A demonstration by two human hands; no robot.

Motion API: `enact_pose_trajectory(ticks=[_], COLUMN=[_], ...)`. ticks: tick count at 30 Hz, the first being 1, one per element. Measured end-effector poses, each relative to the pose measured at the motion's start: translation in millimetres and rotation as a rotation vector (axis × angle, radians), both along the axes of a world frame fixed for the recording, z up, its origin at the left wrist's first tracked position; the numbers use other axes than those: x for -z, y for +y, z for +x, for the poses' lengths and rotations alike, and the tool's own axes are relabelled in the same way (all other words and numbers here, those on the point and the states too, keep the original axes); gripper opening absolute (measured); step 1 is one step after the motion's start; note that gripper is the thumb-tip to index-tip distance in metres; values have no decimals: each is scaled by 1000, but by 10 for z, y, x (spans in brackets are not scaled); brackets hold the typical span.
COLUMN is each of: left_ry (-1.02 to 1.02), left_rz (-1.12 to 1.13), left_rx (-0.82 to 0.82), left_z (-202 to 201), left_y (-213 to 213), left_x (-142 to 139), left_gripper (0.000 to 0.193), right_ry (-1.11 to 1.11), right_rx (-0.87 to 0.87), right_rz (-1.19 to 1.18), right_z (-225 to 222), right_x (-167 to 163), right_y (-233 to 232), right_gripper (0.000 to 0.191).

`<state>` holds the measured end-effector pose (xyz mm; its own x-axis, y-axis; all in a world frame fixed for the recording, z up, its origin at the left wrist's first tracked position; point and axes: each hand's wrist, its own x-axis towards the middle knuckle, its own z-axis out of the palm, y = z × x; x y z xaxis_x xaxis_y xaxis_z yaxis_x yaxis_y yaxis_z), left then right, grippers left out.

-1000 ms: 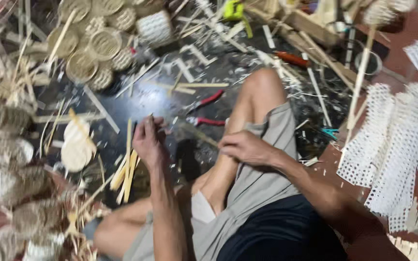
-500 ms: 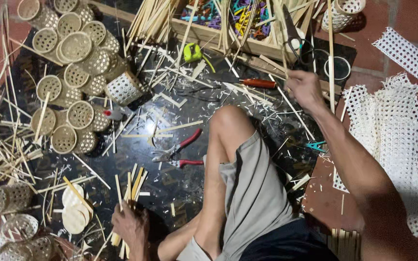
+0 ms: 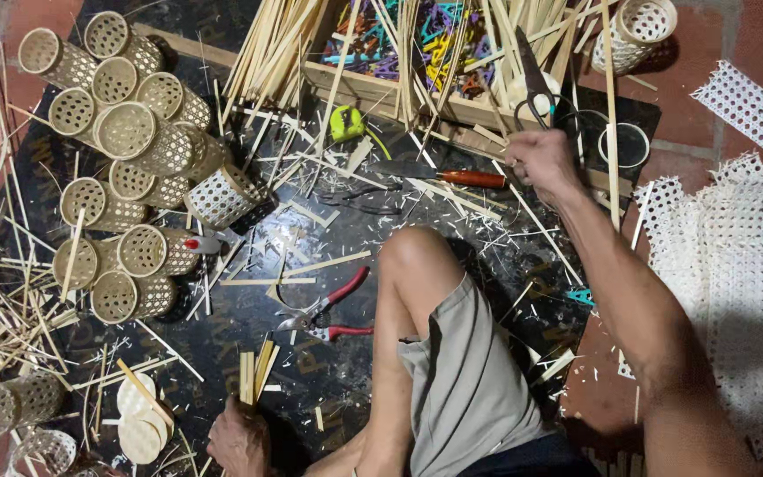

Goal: The person sits on the floor and uses shears to cut long bamboo strips into shorter pieces. They repeatedly measure the strips against a cylindrical template and cut them to size, placing the finished pieces in a pile.

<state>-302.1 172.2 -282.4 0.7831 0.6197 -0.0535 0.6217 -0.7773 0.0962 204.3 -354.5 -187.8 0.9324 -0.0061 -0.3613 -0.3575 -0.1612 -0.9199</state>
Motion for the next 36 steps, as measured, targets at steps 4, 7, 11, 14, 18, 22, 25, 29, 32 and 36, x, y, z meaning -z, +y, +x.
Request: enact_pose_trajectory(ticks=[4, 7, 11, 14, 18, 22, 25, 29, 32, 36], left_ry=[5, 2, -53, -211, -515, -754, -1174, -1286, -1291, -1093], left_rz=[8, 29, 55, -7, -159, -900, -1413, -1445, -1590, -1635], left_rx=[-2, 8, 61, 118, 75, -485, -423, -276, -240, -157], left_z=[-24, 21, 269, 564, 1011, 1864, 2659, 3276, 3474, 3206], left_y=[-69, -146, -236, -276, -350, -515, -784, -984, -1104, -995], left_x=[24, -6, -128, -313, -709, -927, -870, -825, -789, -656], left_gripper=[23, 20, 17, 24, 30, 32, 15, 20, 23, 43], right_ry=[-307, -438, -680, -731, -689, -633, -662, 182, -278, -668], right_rx=[-98, -59, -133, -230, -369, -746, -966, -809, -983, -1109], right_rz=[-545, -693, -624, -514, -276, 14, 313, 157, 106, -585], right_z=[-112, -595, -1018, -1123, -1383, -1743, -1888, -1698, -1256, -378], right_x=[61, -17, -191, -344, -515, -526, -418, -131, 51, 61], right_y=[-62, -157, 28, 326, 939, 2026, 2686, 2842, 2674, 2441], right_gripper=[30, 31, 22, 20, 19, 38, 48, 56, 34, 31])
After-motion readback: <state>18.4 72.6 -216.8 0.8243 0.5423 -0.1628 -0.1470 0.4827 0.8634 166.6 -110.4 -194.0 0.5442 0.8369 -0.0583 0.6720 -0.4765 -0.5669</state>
